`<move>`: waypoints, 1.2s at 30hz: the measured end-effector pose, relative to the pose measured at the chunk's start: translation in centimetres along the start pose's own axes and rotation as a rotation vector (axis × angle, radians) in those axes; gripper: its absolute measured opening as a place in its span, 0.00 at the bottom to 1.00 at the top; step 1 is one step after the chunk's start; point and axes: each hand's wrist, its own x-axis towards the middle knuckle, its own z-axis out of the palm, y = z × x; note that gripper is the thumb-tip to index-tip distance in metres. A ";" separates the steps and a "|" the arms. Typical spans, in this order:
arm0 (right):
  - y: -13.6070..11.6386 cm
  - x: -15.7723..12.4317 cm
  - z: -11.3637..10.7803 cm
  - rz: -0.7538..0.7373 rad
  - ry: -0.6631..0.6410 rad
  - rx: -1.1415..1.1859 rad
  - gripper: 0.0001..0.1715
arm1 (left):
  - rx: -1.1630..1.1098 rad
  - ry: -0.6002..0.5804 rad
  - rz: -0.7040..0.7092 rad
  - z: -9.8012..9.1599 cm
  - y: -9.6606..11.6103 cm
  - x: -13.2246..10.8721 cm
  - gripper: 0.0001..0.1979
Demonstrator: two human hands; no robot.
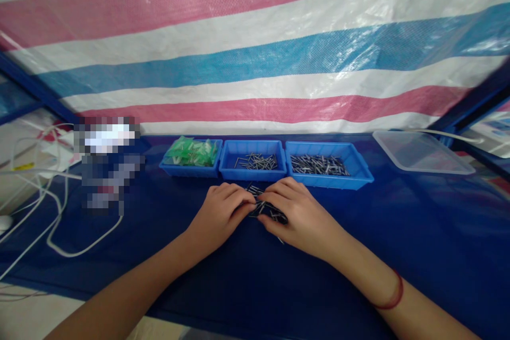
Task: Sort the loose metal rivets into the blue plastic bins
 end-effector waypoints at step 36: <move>-1.0 0.0 -0.2 0.135 0.224 0.459 0.08 | -0.487 0.168 -0.122 0.3 0.5 -0.1 0.08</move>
